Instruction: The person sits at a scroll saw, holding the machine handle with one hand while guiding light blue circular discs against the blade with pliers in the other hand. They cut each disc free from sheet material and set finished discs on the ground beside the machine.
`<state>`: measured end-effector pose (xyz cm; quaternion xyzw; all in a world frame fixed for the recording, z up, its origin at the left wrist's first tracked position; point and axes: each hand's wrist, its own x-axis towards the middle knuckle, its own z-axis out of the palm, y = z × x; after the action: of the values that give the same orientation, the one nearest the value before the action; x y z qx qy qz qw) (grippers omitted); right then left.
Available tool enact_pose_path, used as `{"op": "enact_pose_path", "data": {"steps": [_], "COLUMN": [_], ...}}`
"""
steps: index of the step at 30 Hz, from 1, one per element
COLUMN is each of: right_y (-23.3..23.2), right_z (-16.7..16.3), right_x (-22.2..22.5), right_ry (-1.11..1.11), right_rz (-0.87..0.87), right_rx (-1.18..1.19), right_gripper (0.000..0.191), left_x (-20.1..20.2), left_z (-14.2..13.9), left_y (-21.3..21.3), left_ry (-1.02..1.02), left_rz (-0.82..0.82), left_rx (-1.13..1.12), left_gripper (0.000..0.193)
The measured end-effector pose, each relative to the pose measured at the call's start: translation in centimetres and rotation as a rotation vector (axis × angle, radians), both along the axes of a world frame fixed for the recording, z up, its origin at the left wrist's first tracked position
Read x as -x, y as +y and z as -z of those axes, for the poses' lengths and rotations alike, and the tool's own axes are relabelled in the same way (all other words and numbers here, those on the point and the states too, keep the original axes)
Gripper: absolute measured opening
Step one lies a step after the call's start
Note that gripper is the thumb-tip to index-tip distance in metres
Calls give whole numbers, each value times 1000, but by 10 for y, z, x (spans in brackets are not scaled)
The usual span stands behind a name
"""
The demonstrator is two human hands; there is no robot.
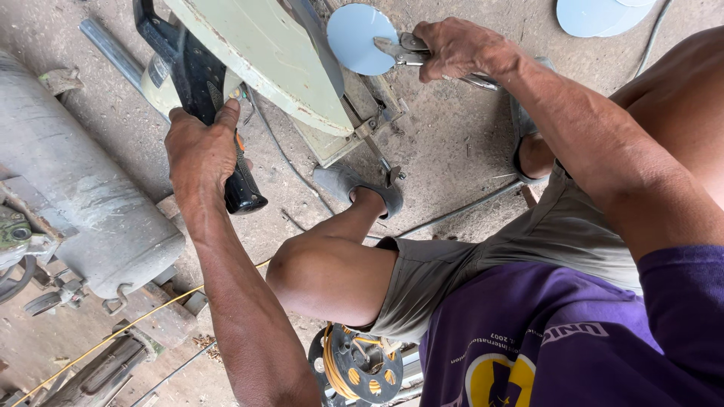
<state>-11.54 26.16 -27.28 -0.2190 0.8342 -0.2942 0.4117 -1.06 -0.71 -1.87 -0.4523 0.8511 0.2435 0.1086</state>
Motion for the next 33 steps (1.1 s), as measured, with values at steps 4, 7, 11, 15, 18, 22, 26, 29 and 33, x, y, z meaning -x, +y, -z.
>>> {"op": "enact_pose_path", "data": {"steps": [4,7,11,15,18,22,26,29,33], "right_y": [-4,-7,-9,-7,0,4,1,-9,-16], "right_z": [5,15,27,31,31,34,34,32,30], "right_x": [2,3,13,23,27,25,20,18,5], "right_ry": [101,143,164,251,356,575,509,669,807], "right_rz": [0,39,0,-150,-233,-371,-257,-239,-307], "right_rx": [-10,31,14,-73,-58,-139,-59,-141,-312], "right_gripper": [49,48,47,44,42,40,49,69,86], "left_x": [1,2,2,2,2,2,2,2,1], "left_z": [0,0,-1,0,0,-1,0,0,0], "left_y": [2,3,4,6,6,5,3,2,1], "left_ry": [8,-3,2,-15,-16,-25,-25,0,-10], "left_rz": [-17,-16,-21,-13,-5,-14,-15,-2,7], "left_rx": [-5,-1,-24,-4,3,4,0,2,3], "left_gripper": [55,55,54,53,53,51,54,55,55]}}
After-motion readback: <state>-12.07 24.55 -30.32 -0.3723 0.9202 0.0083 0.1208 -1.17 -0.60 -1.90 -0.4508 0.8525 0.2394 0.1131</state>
